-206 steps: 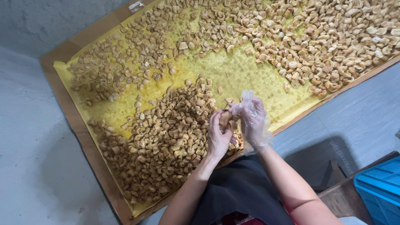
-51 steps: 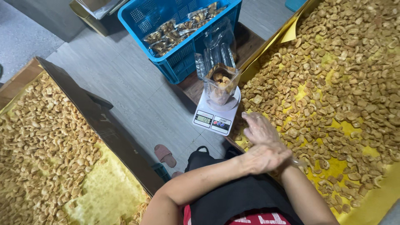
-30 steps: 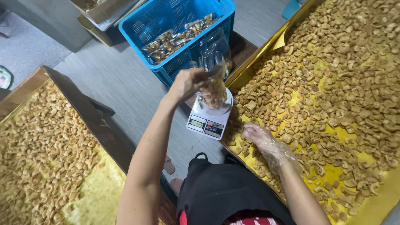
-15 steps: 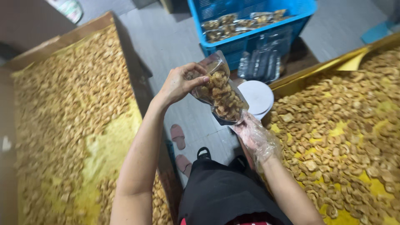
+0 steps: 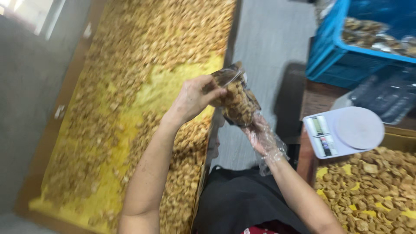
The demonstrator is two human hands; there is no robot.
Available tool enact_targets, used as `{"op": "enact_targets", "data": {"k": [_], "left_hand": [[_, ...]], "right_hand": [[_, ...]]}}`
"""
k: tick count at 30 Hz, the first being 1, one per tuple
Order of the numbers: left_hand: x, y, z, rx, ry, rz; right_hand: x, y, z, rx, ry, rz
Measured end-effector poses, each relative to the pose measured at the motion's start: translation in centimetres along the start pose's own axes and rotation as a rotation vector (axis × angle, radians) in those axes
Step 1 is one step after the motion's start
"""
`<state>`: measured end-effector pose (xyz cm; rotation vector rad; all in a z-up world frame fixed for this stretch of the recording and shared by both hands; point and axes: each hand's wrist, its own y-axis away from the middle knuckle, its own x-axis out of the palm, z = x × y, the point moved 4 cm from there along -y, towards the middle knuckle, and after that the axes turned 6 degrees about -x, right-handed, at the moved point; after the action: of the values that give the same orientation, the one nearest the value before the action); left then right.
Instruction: The person scoops dried fruit pieces from a large yellow tray into clear plastic bags, weighs each bag on a digital scale, and places the sealed bags into a blue basket. The process repeats continuously with consistent hand movements and tool use.
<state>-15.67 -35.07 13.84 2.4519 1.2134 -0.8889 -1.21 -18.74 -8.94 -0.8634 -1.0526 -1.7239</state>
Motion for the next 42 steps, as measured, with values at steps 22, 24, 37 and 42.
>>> {"op": "enact_targets", "data": {"k": [22, 24, 37, 42], "left_hand": [[-1.9, 17.1, 20.1, -0.284, -0.323, -0.330], [0.0, 18.2, 21.7, -0.364, -0.311, -0.302], [4.1, 21.4, 24.2, -0.611, -0.183, -0.298], [4.1, 20.9, 24.1, -0.529, -0.242, -0.394]], "right_hand": [[-8.6, -24.3, -19.4, 0.451, 2.210, 0.978], [-9.5, -24.1, -21.6, 0.434, 2.416, 1.154], [0.3, -20.2, -15.0, 0.898, 1.218, 0.537], [9.3, -14.4, -14.0, 0.645, 1.169, 0.623]]}}
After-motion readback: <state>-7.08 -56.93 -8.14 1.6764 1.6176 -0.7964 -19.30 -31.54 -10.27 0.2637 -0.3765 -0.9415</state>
